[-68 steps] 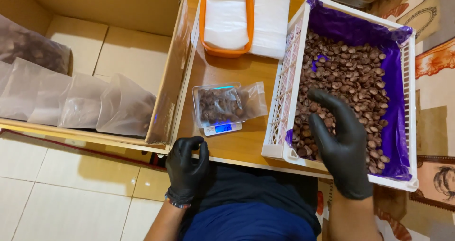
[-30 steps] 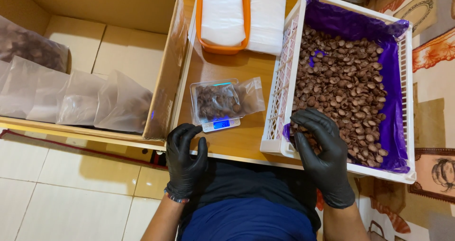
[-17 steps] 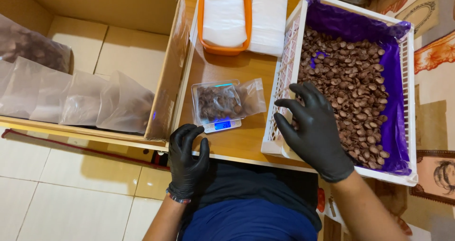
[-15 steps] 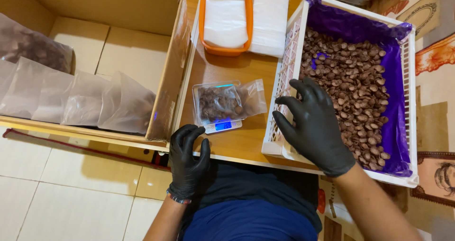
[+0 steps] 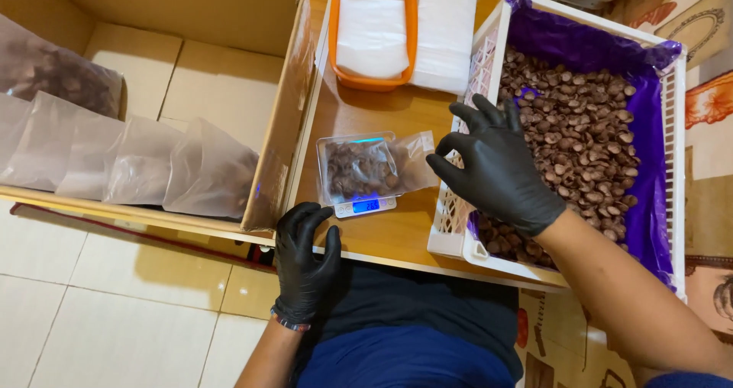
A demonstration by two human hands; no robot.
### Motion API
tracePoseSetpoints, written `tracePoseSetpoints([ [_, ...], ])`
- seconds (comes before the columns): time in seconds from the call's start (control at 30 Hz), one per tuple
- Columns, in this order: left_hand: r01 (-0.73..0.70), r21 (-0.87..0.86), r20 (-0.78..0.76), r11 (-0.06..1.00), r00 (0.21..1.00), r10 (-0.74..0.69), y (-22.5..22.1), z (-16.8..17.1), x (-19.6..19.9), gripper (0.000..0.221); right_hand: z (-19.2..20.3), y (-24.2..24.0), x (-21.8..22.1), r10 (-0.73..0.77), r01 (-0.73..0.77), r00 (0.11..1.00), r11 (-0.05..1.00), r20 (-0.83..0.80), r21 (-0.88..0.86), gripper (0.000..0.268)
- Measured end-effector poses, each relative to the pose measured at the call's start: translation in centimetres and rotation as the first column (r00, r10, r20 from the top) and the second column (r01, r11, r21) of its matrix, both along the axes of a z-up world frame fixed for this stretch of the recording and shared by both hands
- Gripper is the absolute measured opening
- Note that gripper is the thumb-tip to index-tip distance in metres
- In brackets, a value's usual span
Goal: The person picks up chocolate buttons from a tray by hand and places them into small plastic bags, then weighs each bag on a scale and places the bags into a cardboard box.
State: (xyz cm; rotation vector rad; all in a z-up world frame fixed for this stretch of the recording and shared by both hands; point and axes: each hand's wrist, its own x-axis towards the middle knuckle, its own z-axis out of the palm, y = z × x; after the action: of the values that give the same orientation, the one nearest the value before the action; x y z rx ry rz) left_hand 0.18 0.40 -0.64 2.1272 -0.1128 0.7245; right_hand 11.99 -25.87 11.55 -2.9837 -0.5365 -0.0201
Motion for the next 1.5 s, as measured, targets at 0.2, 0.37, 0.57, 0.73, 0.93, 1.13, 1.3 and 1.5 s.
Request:
tracePoseSetpoints([
  [0.2, -0.016, 0.007, -0.015, 1.0, 1.0, 0.017, 0.2, 0.4, -0.1, 0.029, -1.1, 0.5, 1.0, -0.005, 0.005, 0.999, 1.0, -0.041, 0.002, 0.023],
  [0.37, 0.004, 0.029, -0.012, 1.0, 1.0, -0.003, 0.3, 0.8, -0.4, 0.027, -0.3, 0.9, 1.7, 0.115, -0.116, 0.993, 0.98, 0.013, 0.16, 0.023],
  [0.57, 0.053, 0.141, 0.194, 0.989, 0.978, -0.08, 0.1, 3.3, -0.5, 0.02, 6.7, 2.9, 1.2, 0.445, -0.48, 0.859, 0.872, 0.254, 0.097, 0.017],
  [0.73, 0.173, 0.064, 0.268, 0.983, 0.946, -0.184, -0.1, 10.8, 1.4, 0.021, 14.4, 2.9, -1.3, 0.579, -0.577, 0.754, 0.81, 0.311, -0.11, 0.013],
  [0.93, 0.569, -0.208, -0.075, 0.796, 0.802, -0.592, -1.4, 16.5, 6.5, 0.075, 18.8, 0.6, -4.0, 0.626, -0.576, 0.709, 0.78, 0.325, -0.246, 0.008],
  [1.13, 0.534, -0.834, -0.182, 0.139, -0.029, -0.983, -5.9, 16.2, 7.5, 0.1, 17.5, -3.2, -5.7, 0.553, -0.556, 0.811, 0.83, 0.191, -0.042, 0.008],
  [1.3, 0.33, -0.93, -0.19, 0.165, -0.045, -0.981, -9.8, 16.2, 6.2, 0.071, 14.6, -7.7, -7.4, 0.366, -0.379, 0.923, 0.918, 0.12, 0.115, 0.024],
  [1.5, 0.361, -0.908, -0.214, 0.213, 0.037, -0.976, -12.7, 16.5, 6.2, 0.074, 11.9, -8.9, -10.8, -0.059, 0.041, 0.998, 0.884, 0.025, 0.465, 0.031],
])
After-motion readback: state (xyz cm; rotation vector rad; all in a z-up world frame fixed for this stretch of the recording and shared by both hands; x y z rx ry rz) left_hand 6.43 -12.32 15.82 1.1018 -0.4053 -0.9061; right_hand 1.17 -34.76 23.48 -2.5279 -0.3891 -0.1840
